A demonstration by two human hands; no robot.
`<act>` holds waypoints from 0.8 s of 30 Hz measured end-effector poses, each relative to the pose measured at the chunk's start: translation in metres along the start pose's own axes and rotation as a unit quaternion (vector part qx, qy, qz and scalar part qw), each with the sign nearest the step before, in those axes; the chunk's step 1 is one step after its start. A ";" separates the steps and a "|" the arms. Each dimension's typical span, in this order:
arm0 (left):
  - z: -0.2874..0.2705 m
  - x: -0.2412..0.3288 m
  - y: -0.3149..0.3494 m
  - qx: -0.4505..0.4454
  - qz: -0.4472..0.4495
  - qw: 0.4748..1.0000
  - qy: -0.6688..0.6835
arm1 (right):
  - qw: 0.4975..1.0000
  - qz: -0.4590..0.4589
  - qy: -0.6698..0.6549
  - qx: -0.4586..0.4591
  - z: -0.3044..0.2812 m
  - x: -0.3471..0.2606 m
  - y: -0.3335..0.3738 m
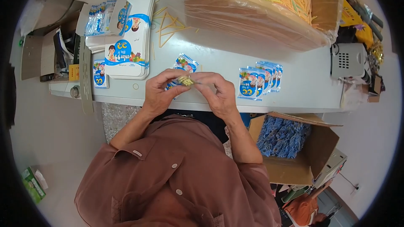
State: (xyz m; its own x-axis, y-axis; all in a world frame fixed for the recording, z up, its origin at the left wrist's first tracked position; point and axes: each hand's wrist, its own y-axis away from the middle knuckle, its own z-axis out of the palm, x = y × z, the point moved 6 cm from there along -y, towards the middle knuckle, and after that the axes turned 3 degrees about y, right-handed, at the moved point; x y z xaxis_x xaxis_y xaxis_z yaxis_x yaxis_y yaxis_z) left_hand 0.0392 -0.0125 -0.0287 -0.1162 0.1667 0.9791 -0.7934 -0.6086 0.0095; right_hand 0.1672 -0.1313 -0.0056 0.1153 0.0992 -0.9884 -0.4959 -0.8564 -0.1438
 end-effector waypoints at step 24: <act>-0.024 -0.011 -0.015 0.094 -0.003 0.878 -0.469 | 0.855 -0.057 0.471 0.208 -0.105 -0.107 -0.025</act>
State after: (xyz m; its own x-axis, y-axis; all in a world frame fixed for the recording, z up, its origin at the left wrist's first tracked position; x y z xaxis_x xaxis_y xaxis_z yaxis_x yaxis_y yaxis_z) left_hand 0.0380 0.0134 -0.0445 0.5008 -0.4877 0.7151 -0.6694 -0.7420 -0.0373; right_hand 0.2574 -0.1739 0.1093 0.7285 -0.4499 -0.5166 -0.6760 -0.5944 -0.4355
